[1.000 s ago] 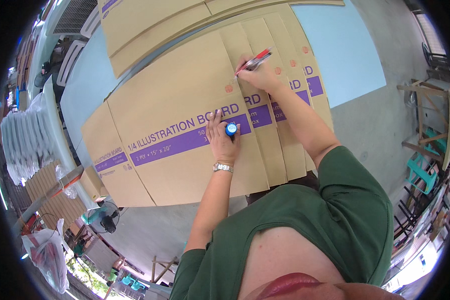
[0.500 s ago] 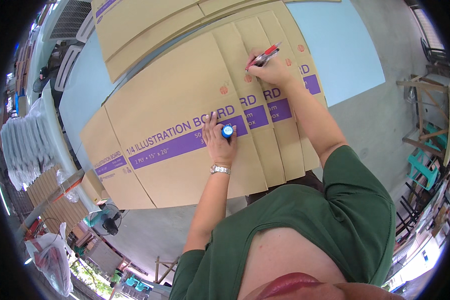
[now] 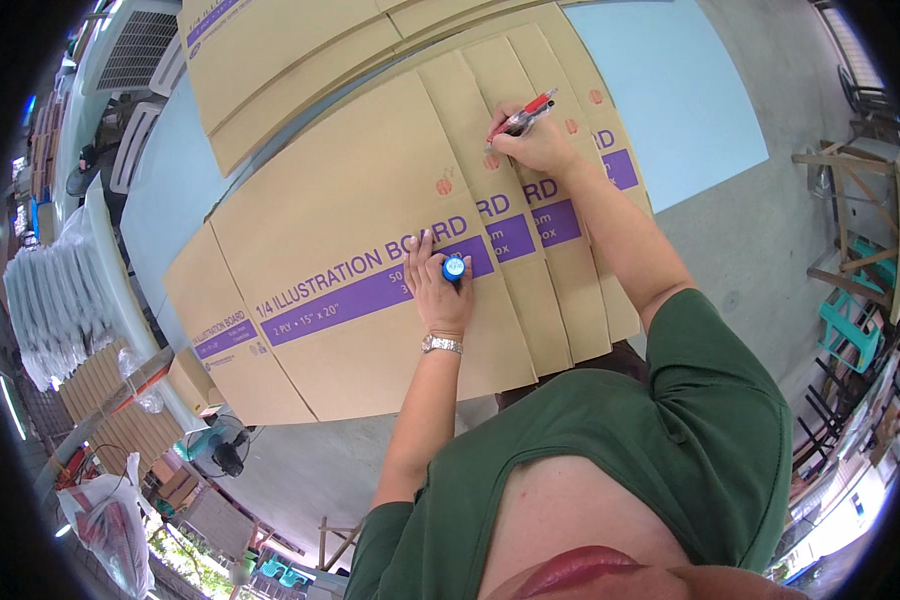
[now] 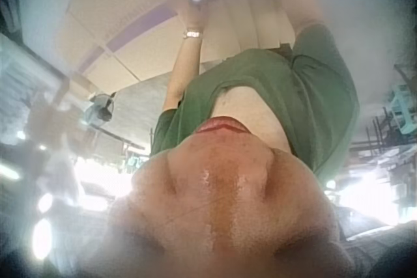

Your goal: The person packages illustration boards into plastic sleeves, stacks them, and then marks large cardboard boxes with a pen while another person helps move the boxes onto a table.

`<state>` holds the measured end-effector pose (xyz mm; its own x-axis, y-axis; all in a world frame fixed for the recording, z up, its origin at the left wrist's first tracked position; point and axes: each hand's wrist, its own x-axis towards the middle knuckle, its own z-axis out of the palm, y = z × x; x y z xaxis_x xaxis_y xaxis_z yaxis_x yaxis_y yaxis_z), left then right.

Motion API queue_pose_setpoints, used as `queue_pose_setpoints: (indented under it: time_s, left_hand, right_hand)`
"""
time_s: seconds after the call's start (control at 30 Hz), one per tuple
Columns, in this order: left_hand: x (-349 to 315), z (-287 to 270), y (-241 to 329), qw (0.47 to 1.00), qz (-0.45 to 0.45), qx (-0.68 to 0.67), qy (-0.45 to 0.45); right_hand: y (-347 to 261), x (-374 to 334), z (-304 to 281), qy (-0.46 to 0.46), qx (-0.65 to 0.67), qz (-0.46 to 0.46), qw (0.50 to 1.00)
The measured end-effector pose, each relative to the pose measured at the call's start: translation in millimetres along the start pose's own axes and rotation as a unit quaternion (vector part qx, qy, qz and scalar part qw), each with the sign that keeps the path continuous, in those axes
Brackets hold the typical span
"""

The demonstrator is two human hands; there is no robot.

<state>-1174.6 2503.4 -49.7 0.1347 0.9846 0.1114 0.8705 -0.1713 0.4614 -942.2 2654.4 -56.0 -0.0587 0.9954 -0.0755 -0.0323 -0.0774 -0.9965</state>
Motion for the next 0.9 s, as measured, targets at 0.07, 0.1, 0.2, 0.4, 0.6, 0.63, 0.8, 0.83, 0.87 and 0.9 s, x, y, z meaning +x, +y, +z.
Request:
queue_pose_setpoints:
  time_s: [0.07, 0.1, 0.2, 0.4, 0.6, 0.63, 0.8, 0.83, 0.87, 0.9]
  left_hand:
    - [0, -1, 0, 1.000, 0.001, 0.001, 0.000]
    - [0, -1, 1, 1.000, 0.000, 0.001, 0.000]
    - [1, -2, 1, 1.000, 0.003, 0.002, 0.005]
    - [1, 0, 2, 1.000, -0.001, 0.000, 0.004]
    - [0, 1, 0, 1.000, 0.001, -0.005, 0.007]
    - [0, 1, 0, 1.000, 0.000, -0.004, 0.005]
    - [0, -1, 0, 1.000, 0.003, -0.008, 0.001]
    - [0, 0, 0, 1.000, 0.004, -0.006, 0.003]
    - [0, 0, 0, 1.000, 0.004, -0.003, 0.006]
    - [0, 0, 0, 1.000, 0.005, -0.001, 0.008]
  right_hand:
    - [9, 3, -1, 0.019, -0.032, -0.031, 0.999]
    - [9, 2, -1, 0.021, -0.036, -0.026, 0.999]
    - [10, 1, 0, 0.028, -0.041, -0.016, 0.999]
    - [7, 0, -3, 0.021, -0.078, 0.007, 0.997]
    - [11, 1, -6, 0.010, -0.070, 0.000, 0.998]
    - [13, 1, -8, 0.008, -0.063, 0.005, 0.998]
    - [1, -3, -9, -0.007, -0.103, 0.005, 0.995]
    - [0, -3, -8, -0.004, -0.107, 0.005, 0.994]
    - [0, -3, -8, -0.001, -0.111, 0.006, 0.994]
    - [1, -3, -9, -0.008, -0.109, 0.006, 0.994]
